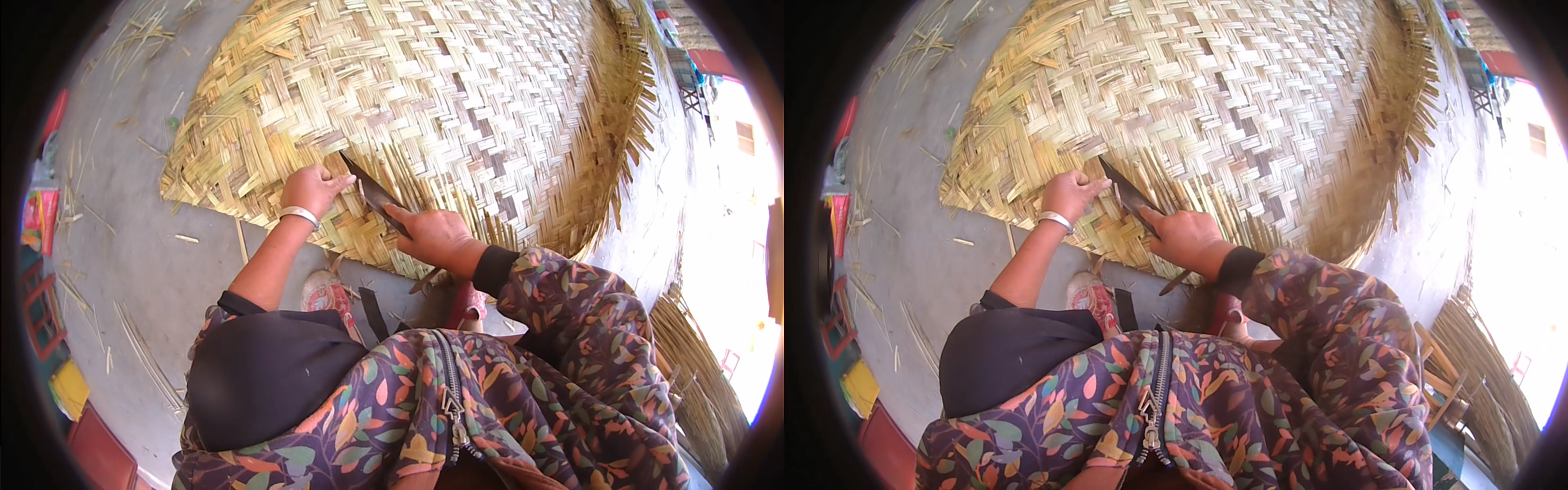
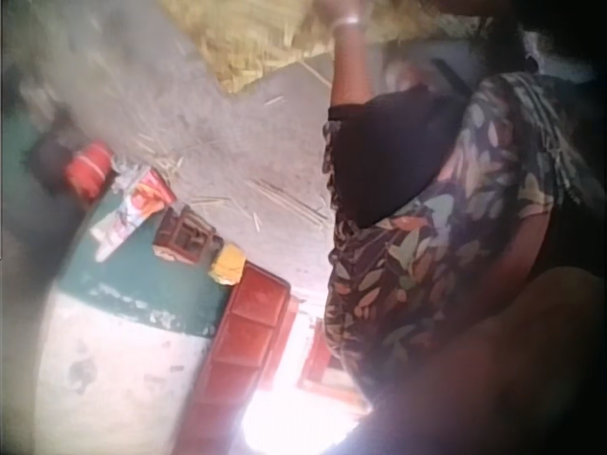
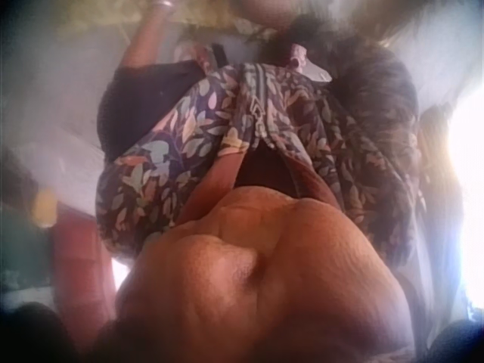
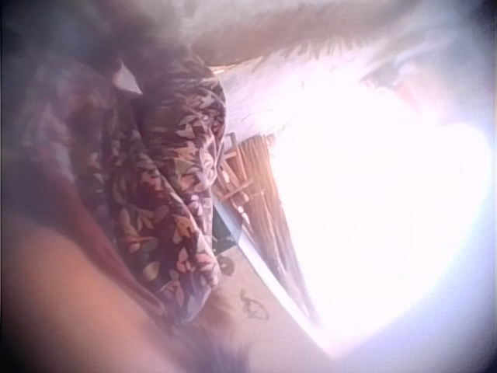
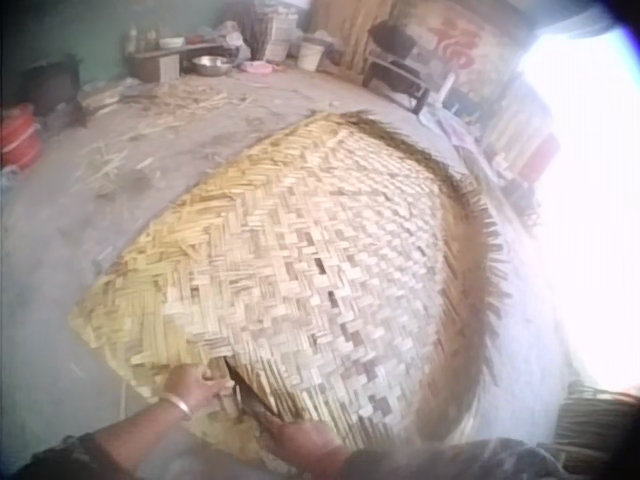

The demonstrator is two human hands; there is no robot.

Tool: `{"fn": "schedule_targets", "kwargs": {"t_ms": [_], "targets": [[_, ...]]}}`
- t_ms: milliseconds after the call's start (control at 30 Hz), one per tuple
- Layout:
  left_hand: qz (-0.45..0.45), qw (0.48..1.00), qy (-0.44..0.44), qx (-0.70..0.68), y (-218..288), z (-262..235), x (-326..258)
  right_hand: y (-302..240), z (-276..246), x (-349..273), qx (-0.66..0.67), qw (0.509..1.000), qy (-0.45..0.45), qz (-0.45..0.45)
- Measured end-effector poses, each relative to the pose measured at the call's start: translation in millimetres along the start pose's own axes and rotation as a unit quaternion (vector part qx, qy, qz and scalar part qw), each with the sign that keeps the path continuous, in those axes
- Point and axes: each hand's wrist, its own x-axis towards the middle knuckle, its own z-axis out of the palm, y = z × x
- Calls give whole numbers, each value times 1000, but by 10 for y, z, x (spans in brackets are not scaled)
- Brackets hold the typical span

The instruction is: The person uses a machete to trim the loose edges of a large woven mat on the floor. They repeatedly strike and pull the protruding fibers to create a straight edge, occasionally adjusting the mat's position.

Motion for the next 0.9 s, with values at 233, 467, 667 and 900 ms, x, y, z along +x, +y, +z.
{"fn": "schedule_targets", "kwargs": {"t_ms": [233,467,667,900], "targets": [[57,986,43,150,-122,159,-15,309,-407,-878,-60,993,-98,9],[106,982,111,-112,-52,404,-145,578,-476,-1206,94,995,-37,-23],[-93,850,-179,-487,83,614,-200,514,-361,-1208,351,931,-78,-67],[-125,881,-86,-449,89,749,-322,508,-310,-1118,496,837,-226,44]]}}
